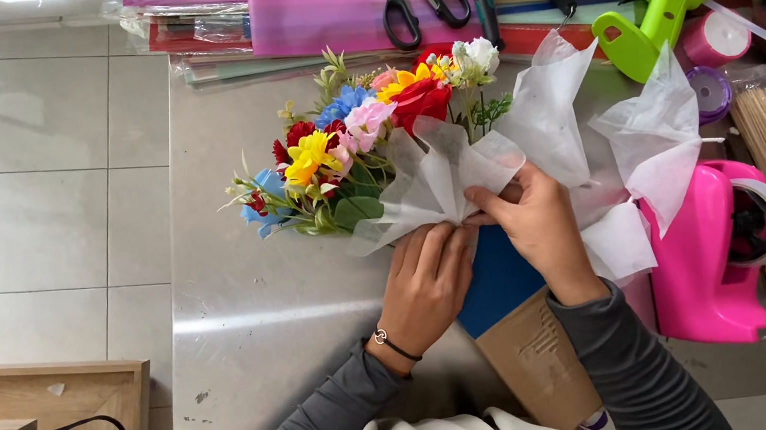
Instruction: The person wraps a bouquet of artificial flowers in white tissue paper, using tape to secure the paper and attaching the wrapped bouquet to a small cardboard box.
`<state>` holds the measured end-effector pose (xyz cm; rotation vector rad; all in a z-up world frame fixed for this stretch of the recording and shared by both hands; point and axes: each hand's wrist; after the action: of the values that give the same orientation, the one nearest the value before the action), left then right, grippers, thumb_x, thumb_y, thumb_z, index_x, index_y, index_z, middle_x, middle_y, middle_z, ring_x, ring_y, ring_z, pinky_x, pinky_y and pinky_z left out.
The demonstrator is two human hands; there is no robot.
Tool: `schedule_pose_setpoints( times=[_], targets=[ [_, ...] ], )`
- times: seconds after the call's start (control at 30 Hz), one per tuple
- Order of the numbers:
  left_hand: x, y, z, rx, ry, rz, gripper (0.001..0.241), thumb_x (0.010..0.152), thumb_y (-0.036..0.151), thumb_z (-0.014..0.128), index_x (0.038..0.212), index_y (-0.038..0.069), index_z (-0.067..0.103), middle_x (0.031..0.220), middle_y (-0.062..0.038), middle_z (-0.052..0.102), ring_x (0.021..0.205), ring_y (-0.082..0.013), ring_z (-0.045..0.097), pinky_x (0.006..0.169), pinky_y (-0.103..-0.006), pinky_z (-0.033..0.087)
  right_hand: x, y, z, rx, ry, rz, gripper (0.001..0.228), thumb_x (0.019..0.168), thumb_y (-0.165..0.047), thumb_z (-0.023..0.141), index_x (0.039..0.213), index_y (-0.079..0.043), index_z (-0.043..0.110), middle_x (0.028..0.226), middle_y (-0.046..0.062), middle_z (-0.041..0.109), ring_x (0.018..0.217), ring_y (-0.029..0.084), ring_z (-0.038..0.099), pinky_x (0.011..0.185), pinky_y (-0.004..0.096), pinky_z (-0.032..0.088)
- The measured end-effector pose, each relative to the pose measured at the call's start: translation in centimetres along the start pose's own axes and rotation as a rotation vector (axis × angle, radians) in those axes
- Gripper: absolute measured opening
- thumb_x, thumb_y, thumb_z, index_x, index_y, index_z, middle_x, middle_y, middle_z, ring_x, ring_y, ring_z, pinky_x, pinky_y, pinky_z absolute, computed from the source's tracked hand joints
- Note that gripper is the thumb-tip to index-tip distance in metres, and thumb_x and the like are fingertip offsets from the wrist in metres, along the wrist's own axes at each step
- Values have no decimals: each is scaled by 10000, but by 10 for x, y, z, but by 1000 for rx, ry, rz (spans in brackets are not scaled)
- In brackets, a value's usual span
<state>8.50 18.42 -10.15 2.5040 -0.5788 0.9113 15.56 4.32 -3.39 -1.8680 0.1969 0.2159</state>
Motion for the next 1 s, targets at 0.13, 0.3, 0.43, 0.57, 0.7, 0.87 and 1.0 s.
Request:
schedule_pose_setpoints(
  times=[0.13,0.3,0.43,0.57,0.7,0.87,1.0],
  targets=[
    [17,3,-17,-36,41,-2,161,1016,137,586,1127,57,670,1010,-95,594,956,-241,639,829,-332,505,-2,1,-4,-54,-43,25,364,906,-99,790,1210,37,641,811,233,753,718,344,778,656,416,670],
    [20,6,-24,-70,9,-55,84,987,111,660,1056,74,688,940,-64,589,888,-232,639,742,-329,476,-7,-5,4,-339,14,-83,319,843,-174,843,1114,-38,744,877,228,754,904,371,765,737,450,616],
    [18,7,-15,-35,12,-104,54,979,132,680,1021,101,691,923,-36,569,860,-194,605,710,-307,449,-5,1,-1,-302,14,-157,307,871,-116,823,1144,-16,723,920,224,728,928,366,767,752,435,622],
    [20,7,-13,-43,53,-96,61,983,149,696,966,91,690,932,-36,562,845,-178,587,680,-293,417,2,3,-9,-310,10,-210,265,901,-165,823,1111,-32,732,848,166,752,843,272,759,706,382,616],
    [22,10,-14,0,46,-67,94,992,140,698,934,70,720,921,-36,603,877,-167,625,689,-299,435,10,-8,-26,-276,10,-341,365,940,-105,796,1272,-13,676,1053,263,728,798,269,738,736,391,613],
    [16,6,-20,-60,24,-39,82,1014,107,694,1021,28,717,1009,-74,619,864,-223,600,709,-343,457,-39,-37,-91,-280,176,-283,337,1011,-128,730,1316,-23,631,1128,145,690,1017,213,680,920,322,544],
    [19,3,-26,-126,-9,9,138,1032,125,699,1078,-5,713,1082,-98,637,875,-254,586,771,-393,518,-91,11,-165,-270,570,-164,171,1164,-90,694,1320,-26,662,1261,92,695,1098,108,645,982,223,542]
  ],
)
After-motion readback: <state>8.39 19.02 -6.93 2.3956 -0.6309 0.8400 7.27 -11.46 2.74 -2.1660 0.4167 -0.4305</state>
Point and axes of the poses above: each hand's wrist, its own x-axis towards the middle knuckle, its own z-axis out of the palm, y = z × x
